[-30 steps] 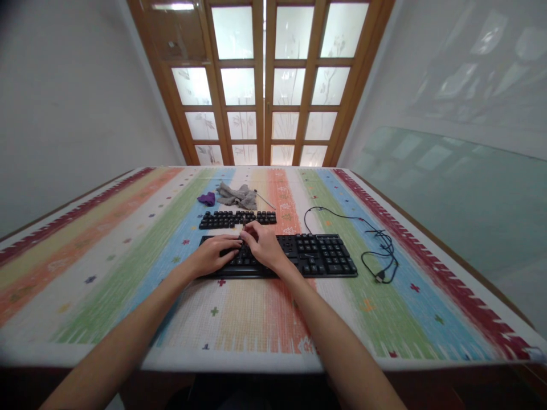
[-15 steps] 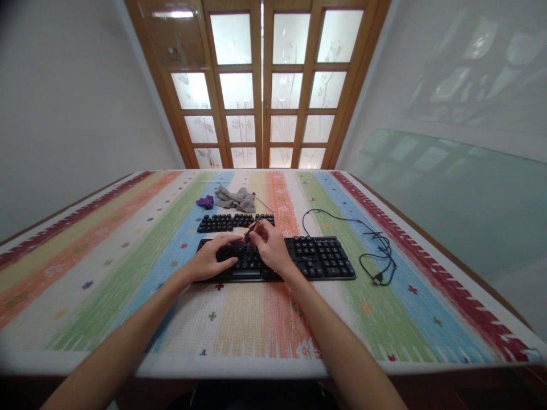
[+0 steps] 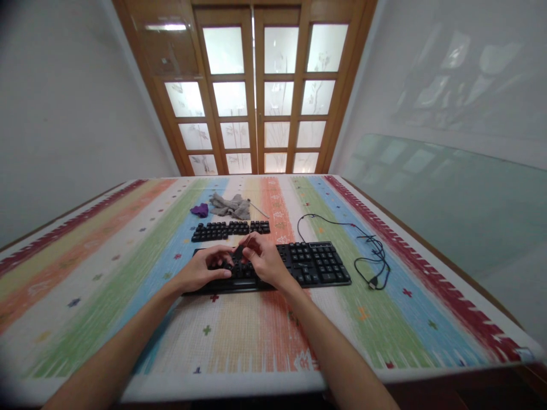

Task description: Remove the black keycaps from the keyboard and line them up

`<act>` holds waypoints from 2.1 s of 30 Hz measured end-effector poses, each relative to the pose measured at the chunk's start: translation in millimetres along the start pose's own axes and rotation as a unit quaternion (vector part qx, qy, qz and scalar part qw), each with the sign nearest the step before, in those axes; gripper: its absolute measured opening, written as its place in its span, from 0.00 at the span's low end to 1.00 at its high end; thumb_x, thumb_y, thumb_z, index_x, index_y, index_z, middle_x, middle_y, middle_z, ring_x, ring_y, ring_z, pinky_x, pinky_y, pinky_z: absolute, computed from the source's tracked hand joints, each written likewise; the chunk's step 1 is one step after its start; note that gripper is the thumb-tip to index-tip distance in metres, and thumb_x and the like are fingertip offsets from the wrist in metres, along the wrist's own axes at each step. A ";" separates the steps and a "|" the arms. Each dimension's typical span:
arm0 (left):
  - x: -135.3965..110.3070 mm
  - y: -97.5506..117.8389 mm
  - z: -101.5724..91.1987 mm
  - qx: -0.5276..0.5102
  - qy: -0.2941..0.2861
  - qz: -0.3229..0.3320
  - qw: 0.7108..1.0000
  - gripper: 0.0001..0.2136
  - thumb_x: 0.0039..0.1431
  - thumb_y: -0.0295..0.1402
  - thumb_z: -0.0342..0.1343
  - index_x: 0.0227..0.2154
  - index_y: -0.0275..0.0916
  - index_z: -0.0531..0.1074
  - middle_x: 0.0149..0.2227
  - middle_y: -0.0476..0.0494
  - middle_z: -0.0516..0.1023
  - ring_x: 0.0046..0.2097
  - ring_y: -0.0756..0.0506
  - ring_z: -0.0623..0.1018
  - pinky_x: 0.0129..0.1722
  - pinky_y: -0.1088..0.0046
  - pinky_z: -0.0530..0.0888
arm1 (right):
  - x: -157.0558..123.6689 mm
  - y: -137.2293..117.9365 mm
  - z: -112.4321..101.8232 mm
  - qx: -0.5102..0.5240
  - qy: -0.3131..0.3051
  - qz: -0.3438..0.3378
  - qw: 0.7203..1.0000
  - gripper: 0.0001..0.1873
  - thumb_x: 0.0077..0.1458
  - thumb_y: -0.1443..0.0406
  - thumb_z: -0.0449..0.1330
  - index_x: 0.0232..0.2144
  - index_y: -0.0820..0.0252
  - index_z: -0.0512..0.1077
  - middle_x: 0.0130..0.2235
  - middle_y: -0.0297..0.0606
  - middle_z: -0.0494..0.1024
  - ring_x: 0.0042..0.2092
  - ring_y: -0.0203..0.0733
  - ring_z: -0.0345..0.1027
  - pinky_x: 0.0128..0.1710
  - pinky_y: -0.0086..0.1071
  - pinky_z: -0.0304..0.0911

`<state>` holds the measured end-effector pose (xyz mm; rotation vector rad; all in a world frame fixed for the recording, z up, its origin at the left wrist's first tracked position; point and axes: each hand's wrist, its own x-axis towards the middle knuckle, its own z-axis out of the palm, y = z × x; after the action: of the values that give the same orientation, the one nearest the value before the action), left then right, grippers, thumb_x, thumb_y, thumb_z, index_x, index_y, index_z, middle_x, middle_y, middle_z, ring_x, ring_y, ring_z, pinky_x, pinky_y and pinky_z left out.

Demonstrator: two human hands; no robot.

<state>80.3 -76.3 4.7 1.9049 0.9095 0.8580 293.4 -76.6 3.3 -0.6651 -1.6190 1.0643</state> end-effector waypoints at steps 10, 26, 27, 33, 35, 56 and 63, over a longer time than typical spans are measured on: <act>-2.5 4.8 2.8 -0.111 -0.037 -0.040 0.992 0.22 0.50 0.41 0.68 0.45 0.34 0.72 0.37 0.44 0.78 0.31 0.51 0.72 0.32 0.74 0.68 | -0.7 -4.2 1.5 -0.005 -0.011 0.008 1.000 0.06 0.59 0.62 0.59 0.35 0.57 0.66 0.31 0.34 0.76 0.26 0.36 0.68 0.29 0.32 0.65; -2.0 4.2 3.0 -0.055 0.020 -0.018 0.998 0.14 0.50 0.37 0.68 0.37 0.35 0.77 0.35 0.42 0.81 0.36 0.47 0.79 0.38 0.70 0.77 | 0.5 -2.6 2.3 -0.022 0.049 0.023 0.998 0.14 0.59 0.53 0.59 0.36 0.56 0.64 0.32 0.36 0.77 0.26 0.37 0.69 0.28 0.33 0.67; -1.8 3.6 2.9 -0.052 0.022 -0.018 0.998 0.14 0.51 0.37 0.68 0.37 0.35 0.77 0.36 0.42 0.81 0.36 0.47 0.79 0.37 0.70 0.77 | 0.6 -2.4 2.3 -0.025 0.051 0.023 0.998 0.14 0.59 0.52 0.58 0.36 0.56 0.64 0.33 0.36 0.77 0.26 0.37 0.70 0.28 0.33 0.67; -0.3 1.4 0.7 -0.014 0.059 0.014 0.998 0.13 0.50 0.38 0.67 0.34 0.35 0.76 0.36 0.43 0.78 0.37 0.47 0.77 0.40 0.69 0.76 | 0.8 -2.8 2.6 -0.043 0.063 0.020 0.997 0.15 0.59 0.52 0.59 0.36 0.56 0.64 0.33 0.36 0.77 0.25 0.37 0.70 0.27 0.33 0.67; -0.3 1.5 0.1 -0.003 0.059 0.015 0.998 0.13 0.51 0.39 0.67 0.34 0.35 0.75 0.34 0.44 0.78 0.36 0.48 0.76 0.39 0.70 0.75 | 0.6 -3.4 2.8 -0.052 0.063 0.021 0.996 0.14 0.59 0.53 0.59 0.36 0.56 0.64 0.33 0.36 0.77 0.25 0.37 0.70 0.27 0.33 0.67; 44.7 -19.0 -25.6 0.346 0.082 0.117 0.927 0.04 0.57 0.31 0.58 0.32 0.40 0.76 0.33 0.45 0.79 0.38 0.44 0.74 0.42 0.66 0.71 | 2.1 -2.5 -0.6 -0.093 0.112 0.015 0.989 0.15 0.58 0.51 0.60 0.35 0.56 0.65 0.31 0.35 0.75 0.24 0.37 0.70 0.25 0.32 0.67; 66.5 -26.1 -24.5 0.380 0.030 0.096 0.919 0.04 0.53 0.29 0.59 0.32 0.39 0.78 0.33 0.44 0.78 0.39 0.43 0.75 0.43 0.65 0.71 | 0.4 -4.0 2.3 -0.103 0.096 0.012 0.990 0.16 0.58 0.51 0.59 0.35 0.55 0.64 0.30 0.34 0.75 0.23 0.37 0.70 0.25 0.32 0.66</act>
<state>86.8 -1.0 6.3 2.6814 1.2260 0.7271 291.4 -78.8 6.8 -0.8983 -1.5686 0.8284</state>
